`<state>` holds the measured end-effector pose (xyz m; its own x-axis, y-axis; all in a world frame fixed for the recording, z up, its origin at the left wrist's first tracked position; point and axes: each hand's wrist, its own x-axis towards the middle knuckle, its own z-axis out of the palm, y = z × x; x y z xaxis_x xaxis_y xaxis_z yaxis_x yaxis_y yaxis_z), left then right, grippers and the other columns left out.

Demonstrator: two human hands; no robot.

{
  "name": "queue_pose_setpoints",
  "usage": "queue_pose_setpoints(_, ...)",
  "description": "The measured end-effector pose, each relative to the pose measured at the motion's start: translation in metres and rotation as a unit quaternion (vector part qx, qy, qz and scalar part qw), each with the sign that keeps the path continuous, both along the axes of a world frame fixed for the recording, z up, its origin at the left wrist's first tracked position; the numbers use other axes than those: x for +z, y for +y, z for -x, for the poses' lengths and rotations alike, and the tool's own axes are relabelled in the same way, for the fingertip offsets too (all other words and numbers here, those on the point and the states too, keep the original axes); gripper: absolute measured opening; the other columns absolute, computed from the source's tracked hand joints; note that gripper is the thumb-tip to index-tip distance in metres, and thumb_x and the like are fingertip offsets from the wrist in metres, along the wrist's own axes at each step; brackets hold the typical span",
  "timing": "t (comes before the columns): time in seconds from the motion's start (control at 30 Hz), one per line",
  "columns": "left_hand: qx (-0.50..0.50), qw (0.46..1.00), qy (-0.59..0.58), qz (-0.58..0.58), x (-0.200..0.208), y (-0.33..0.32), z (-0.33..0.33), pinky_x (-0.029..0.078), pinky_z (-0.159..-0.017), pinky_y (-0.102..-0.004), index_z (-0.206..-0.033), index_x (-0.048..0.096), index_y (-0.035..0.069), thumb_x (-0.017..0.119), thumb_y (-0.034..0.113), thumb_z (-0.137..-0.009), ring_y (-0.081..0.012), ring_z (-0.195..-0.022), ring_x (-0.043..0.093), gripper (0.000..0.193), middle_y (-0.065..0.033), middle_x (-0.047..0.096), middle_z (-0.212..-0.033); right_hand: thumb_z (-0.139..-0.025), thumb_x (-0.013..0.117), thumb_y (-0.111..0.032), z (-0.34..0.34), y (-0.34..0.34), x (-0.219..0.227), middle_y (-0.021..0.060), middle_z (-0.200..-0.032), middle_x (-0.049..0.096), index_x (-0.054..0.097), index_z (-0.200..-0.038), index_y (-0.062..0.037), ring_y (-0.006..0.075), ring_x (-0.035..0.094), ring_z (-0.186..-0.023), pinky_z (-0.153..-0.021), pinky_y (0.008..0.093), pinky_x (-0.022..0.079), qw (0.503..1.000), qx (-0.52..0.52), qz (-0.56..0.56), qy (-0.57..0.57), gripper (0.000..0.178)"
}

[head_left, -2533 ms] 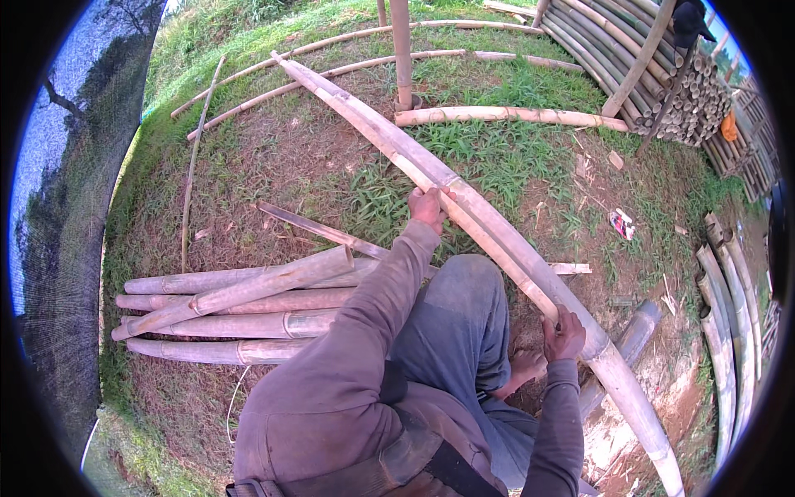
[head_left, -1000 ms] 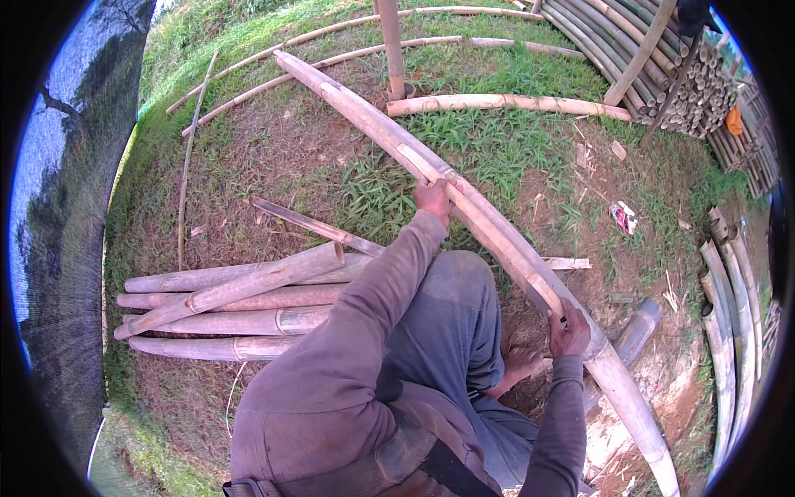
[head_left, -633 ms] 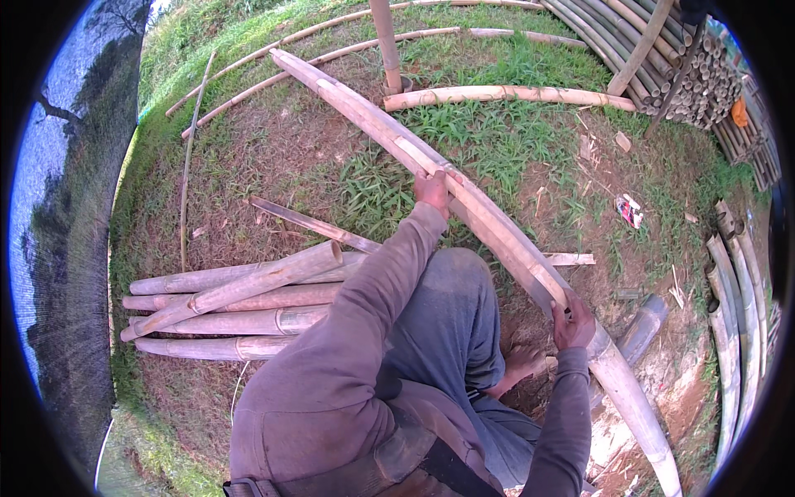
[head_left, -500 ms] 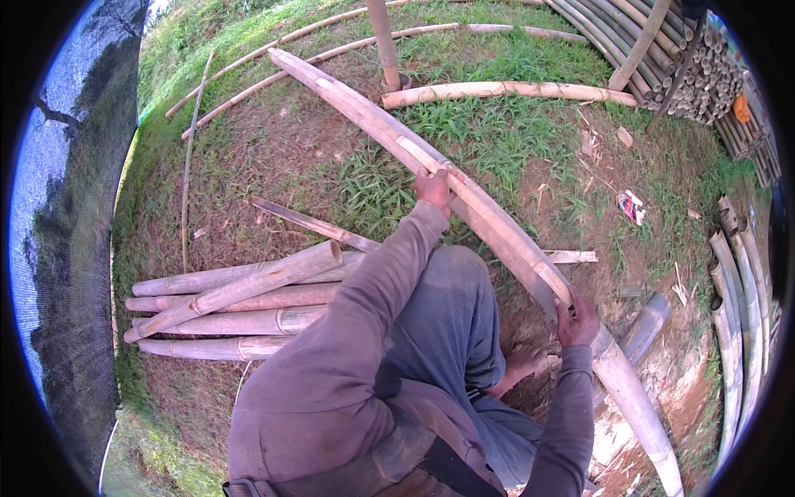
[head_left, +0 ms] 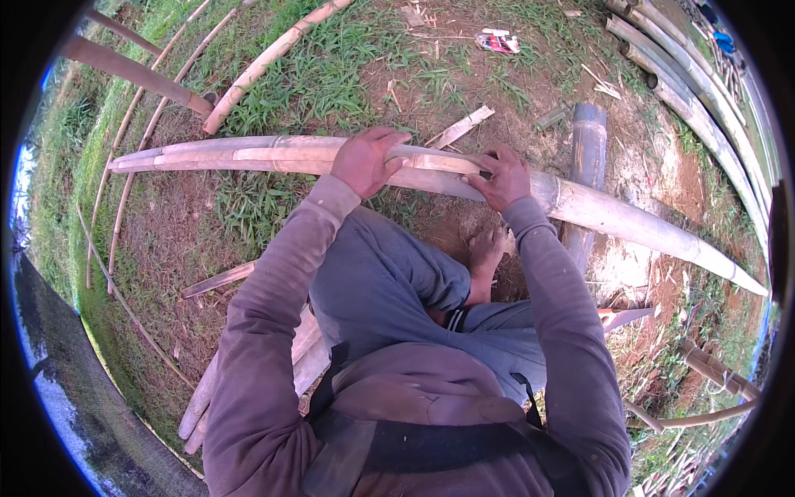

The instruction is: The person sits on the ground and uses a hand saw to cut a long bamboo pole into shorter sections. They position the bamboo between their legs, saw through it, and then move the cut pieces aside.

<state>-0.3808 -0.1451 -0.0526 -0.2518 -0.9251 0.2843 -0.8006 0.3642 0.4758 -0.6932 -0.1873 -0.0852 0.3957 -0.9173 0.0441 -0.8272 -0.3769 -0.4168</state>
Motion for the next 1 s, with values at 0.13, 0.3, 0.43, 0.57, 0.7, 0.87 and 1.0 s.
queue_pose_setpoints(0.13,-0.082,0.983,-0.141,-0.083,-0.001,-0.017,0.047,0.056,-0.099,-0.0477,-0.130,0.070,0.010,0.074,0.025,-0.094,-0.0357,-0.112,0.070,0.039,-0.0115,0.075,-0.119,-0.083,0.083,-0.049,-0.003,0.002,0.000,0.0009,-0.125,0.066,0.080,-0.119,-0.0295,0.0269,0.060,-0.126,-0.111,0.0537,0.040,1.000,-0.006,-0.010,0.016,0.042)
queue_pose_setpoints(0.3,-0.095,0.981,-0.155,-0.074,-0.010,-0.011,0.059,0.059,-0.087,-0.0465,-0.125,0.070,0.009,0.073,0.020,-0.093,-0.0345,-0.105,0.072,0.034,-0.0113,0.073,-0.117,-0.086,0.080,-0.047,0.006,0.010,-0.002,0.0020,-0.130,0.066,0.077,-0.125,-0.0294,0.0290,0.059,-0.127,-0.113,0.0537,0.038,0.999,0.009,0.033,0.017,0.043)
queue_pose_setpoints(0.43,-0.100,0.980,-0.171,-0.002,-0.033,-0.009,0.057,0.060,-0.087,-0.0446,-0.125,0.069,0.007,0.073,0.017,-0.092,-0.0334,-0.105,0.072,0.035,-0.0113,0.073,-0.117,-0.088,0.079,-0.044,0.041,0.027,0.007,0.0071,-0.133,0.064,0.074,-0.129,-0.0235,0.0309,0.058,-0.129,-0.114,0.0542,0.038,0.989,-0.021,0.143,-0.013,0.047)
queue_pose_setpoints(0.57,-0.107,0.977,-0.184,0.012,-0.036,-0.006,0.055,0.061,-0.089,-0.0442,-0.129,0.068,0.006,0.071,0.018,-0.093,-0.0339,-0.107,0.072,0.038,-0.0118,0.072,-0.121,-0.090,0.081,-0.030,0.143,0.072,0.044,0.0134,-0.130,0.067,0.072,-0.129,-0.0123,0.0329,0.063,-0.121,-0.105,0.0483,0.048,0.967,-0.151,0.192,-0.070,0.044)
queue_pose_setpoints(0.7,-0.103,0.975,-0.195,0.011,-0.029,-0.006,0.056,0.061,-0.088,-0.0440,-0.130,0.068,0.004,0.069,0.017,-0.093,-0.0333,-0.107,0.072,0.040,-0.0128,0.072,-0.120,-0.096,0.074,-0.033,0.305,0.155,0.010,0.0231,-0.127,0.072,0.072,-0.125,-0.0015,0.0376,0.071,-0.113,-0.095,0.0463,0.057,0.884,-0.461,0.011,-0.069,0.043)
queue_pose_setpoints(0.87,-0.105,0.970,-0.217,0.022,-0.029,-0.007,0.058,0.060,-0.092,-0.0442,-0.125,0.072,0.002,0.074,0.015,-0.091,-0.0346,-0.107,0.073,0.036,-0.0167,0.074,-0.120,-0.086,0.078,-0.051,0.385,0.286,-0.115,0.0290,-0.127,0.071,0.073,-0.120,0.0023,0.0411,0.069,-0.121,-0.108,0.0466,0.052,0.797,-0.562,-0.221,-0.020,0.064)
queue_pose_setpoints(1.0,-0.127,0.967,-0.221,0.000,-0.034,-0.019,0.067,0.060,-0.093,-0.0445,-0.133,0.068,0.001,0.071,0.012,-0.093,-0.0376,-0.107,0.073,0.041,-0.0200,0.073,-0.122,-0.103,0.059,-0.037,0.389,0.339,-0.189,0.0225,-0.137,0.065,0.067,-0.136,-0.0124,0.0419,0.060,-0.133,-0.112,0.0517,0.050,0.771,-0.554,-0.303,0.082,0.042)
